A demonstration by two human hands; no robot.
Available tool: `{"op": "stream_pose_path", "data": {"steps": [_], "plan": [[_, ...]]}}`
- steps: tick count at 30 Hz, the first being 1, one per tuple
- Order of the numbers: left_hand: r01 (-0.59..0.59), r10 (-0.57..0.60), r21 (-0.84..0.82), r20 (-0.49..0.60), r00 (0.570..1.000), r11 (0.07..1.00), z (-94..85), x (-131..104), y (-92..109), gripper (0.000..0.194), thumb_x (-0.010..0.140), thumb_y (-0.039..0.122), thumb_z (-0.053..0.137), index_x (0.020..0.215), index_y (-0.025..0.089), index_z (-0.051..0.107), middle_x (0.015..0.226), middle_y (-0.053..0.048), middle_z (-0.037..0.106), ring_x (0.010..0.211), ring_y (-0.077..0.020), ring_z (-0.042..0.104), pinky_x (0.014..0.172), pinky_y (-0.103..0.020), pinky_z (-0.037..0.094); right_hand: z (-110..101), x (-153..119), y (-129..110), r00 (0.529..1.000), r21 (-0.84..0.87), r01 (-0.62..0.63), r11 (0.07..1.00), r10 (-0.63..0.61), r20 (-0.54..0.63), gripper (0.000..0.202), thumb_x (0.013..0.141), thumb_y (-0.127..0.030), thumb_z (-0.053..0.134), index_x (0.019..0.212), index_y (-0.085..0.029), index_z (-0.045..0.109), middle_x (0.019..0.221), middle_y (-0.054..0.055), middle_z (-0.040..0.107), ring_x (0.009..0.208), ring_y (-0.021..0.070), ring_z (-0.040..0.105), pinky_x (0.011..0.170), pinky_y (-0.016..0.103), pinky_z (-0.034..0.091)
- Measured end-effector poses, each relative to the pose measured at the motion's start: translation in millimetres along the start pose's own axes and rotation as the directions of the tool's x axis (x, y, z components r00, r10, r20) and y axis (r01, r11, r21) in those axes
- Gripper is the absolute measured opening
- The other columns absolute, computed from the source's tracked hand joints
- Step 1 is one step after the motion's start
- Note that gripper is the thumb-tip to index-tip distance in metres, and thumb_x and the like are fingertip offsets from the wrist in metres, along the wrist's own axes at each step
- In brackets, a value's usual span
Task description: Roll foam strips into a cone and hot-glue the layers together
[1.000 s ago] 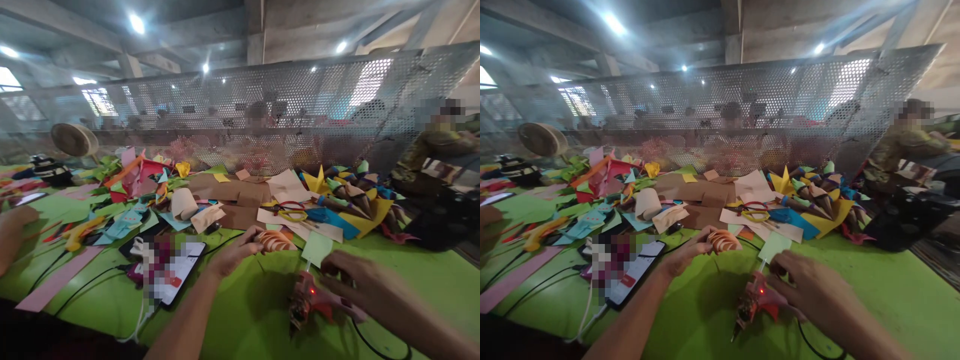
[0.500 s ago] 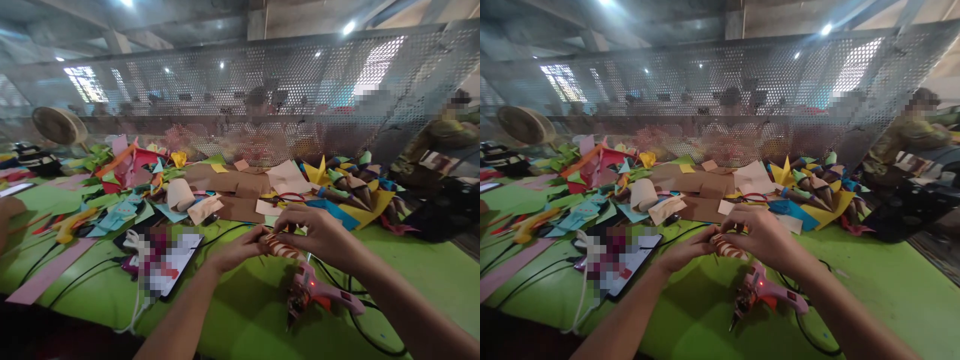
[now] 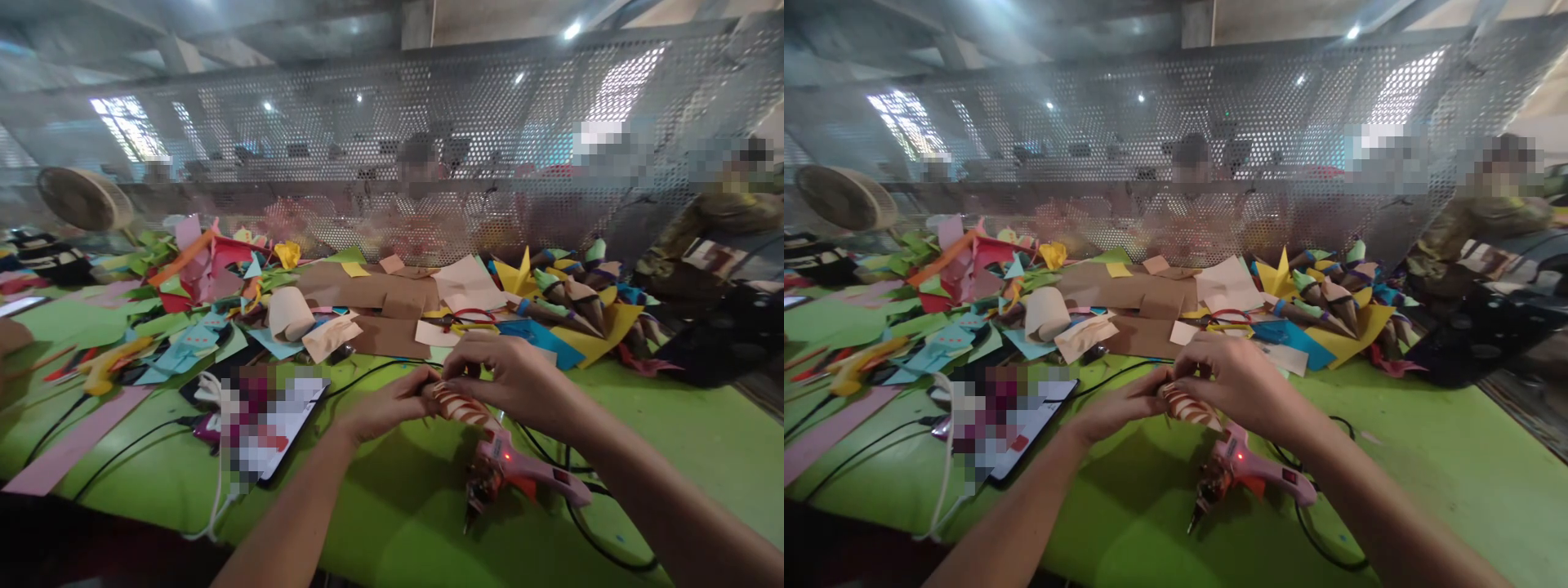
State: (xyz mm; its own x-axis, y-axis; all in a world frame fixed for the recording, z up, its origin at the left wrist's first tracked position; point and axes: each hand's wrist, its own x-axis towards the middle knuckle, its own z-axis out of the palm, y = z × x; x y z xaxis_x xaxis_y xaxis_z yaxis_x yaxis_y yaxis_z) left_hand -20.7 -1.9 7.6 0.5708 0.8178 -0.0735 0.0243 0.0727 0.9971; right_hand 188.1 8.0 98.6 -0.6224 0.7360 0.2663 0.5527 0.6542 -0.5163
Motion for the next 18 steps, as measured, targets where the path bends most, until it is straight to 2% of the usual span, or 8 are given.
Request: {"op": "stream_pose_path", "data": {"steps": [8, 18], "plan": [[-0.008, 0.007, 0.014, 0.036, 0.999, 1.000, 2.2, -2, 5, 0.036, 0.083, 0.030, 0.066, 0.117, 0.021, 0.059, 0.118, -0.004, 0.060, 0.112, -0.0227, 0.051, 0.099, -0.035, 0.039, 3, 1, 0, 1.000, -0.032, -0.017, 0.999, 0.017, 0.006, 0.009, 0.082, -0.014, 0.071, 0.083, -0.022, 0.074, 0.082, -0.002, 0.072, 0.073, 0.0121, 0.063, 0.066, 0.023, 0.041], [0.036, -0.036, -0.015, -0.004, 0.999, 0.999, 4.1, -2, 11, 0.039, 0.077, 0.027, 0.067, 0.115, 0.020, 0.063, 0.114, -0.005, 0.064, 0.116, -0.0263, 0.050, 0.098, -0.038, 0.040, 5, 2, -1, 1.000, -0.025, -0.021, 0.999, 0.022, 0.008, 0.008, 0.082, -0.014, 0.071, 0.083, -0.021, 0.074, 0.082, -0.001, 0.072, 0.075, 0.0132, 0.064, 0.067, 0.023, 0.042]]}}
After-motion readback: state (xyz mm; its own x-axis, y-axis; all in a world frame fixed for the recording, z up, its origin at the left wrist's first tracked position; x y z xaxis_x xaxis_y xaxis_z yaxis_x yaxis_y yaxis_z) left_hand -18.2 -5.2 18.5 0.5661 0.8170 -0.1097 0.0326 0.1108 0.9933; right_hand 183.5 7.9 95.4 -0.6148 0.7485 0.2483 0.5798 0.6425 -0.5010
